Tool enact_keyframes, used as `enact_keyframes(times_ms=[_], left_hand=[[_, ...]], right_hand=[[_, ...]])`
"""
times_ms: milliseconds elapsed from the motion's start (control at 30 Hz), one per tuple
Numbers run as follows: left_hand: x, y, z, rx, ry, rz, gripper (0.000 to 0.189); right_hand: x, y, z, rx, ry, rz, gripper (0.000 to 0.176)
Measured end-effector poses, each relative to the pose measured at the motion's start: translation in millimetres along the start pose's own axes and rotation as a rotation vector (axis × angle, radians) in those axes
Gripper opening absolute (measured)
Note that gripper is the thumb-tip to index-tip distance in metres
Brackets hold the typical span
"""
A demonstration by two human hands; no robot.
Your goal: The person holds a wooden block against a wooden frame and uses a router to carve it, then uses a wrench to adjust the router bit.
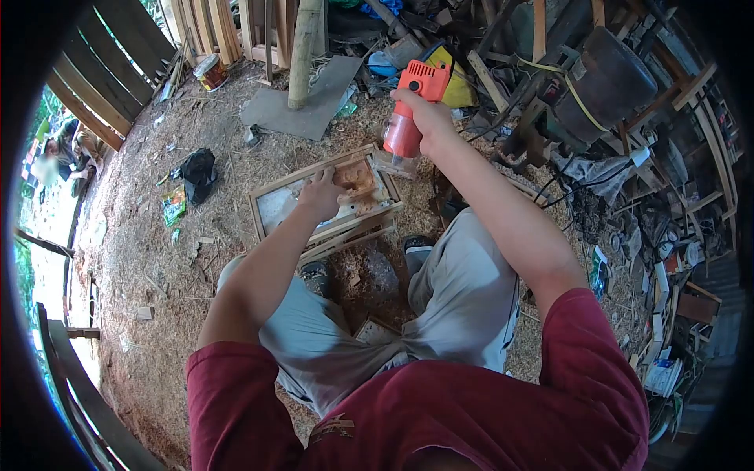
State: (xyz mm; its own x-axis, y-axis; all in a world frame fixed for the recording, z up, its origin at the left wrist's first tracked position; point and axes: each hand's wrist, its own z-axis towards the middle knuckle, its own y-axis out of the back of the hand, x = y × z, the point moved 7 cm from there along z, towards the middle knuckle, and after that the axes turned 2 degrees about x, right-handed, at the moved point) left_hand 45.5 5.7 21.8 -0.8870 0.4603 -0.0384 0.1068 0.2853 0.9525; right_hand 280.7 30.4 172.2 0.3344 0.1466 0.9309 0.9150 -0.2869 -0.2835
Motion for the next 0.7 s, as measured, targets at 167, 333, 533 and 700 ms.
enact_keyframes(times_ms=[167, 333, 533, 700], left_hand=[[-11.0, -0.2, -1.4, 0.08, 0.027, -0.026, 0.055], [-14.2, -8.0, 2.9, 0.076, 0.076, -0.075, 0.054], [-20.0, 4.6, 1.0, 0.147, 0.049, -0.036, 0.052], [-17.3, 4.9, 5.4, 0.065, 0.002, 0.021, 0.053]], right_hand=[[2.8, -1.4, -4.3, -0.002, 0.003, -0.004, 0.044], [0.0, 2.1, 2.7, 0.026, 0.016, -0.001, 0.043], [2.9, 10.9, 0.7, -0.035, 0.028, 0.019, 0.034], [-1.9, 15.7, 7.3, -0.019, 0.004, 0.034, 0.034]])
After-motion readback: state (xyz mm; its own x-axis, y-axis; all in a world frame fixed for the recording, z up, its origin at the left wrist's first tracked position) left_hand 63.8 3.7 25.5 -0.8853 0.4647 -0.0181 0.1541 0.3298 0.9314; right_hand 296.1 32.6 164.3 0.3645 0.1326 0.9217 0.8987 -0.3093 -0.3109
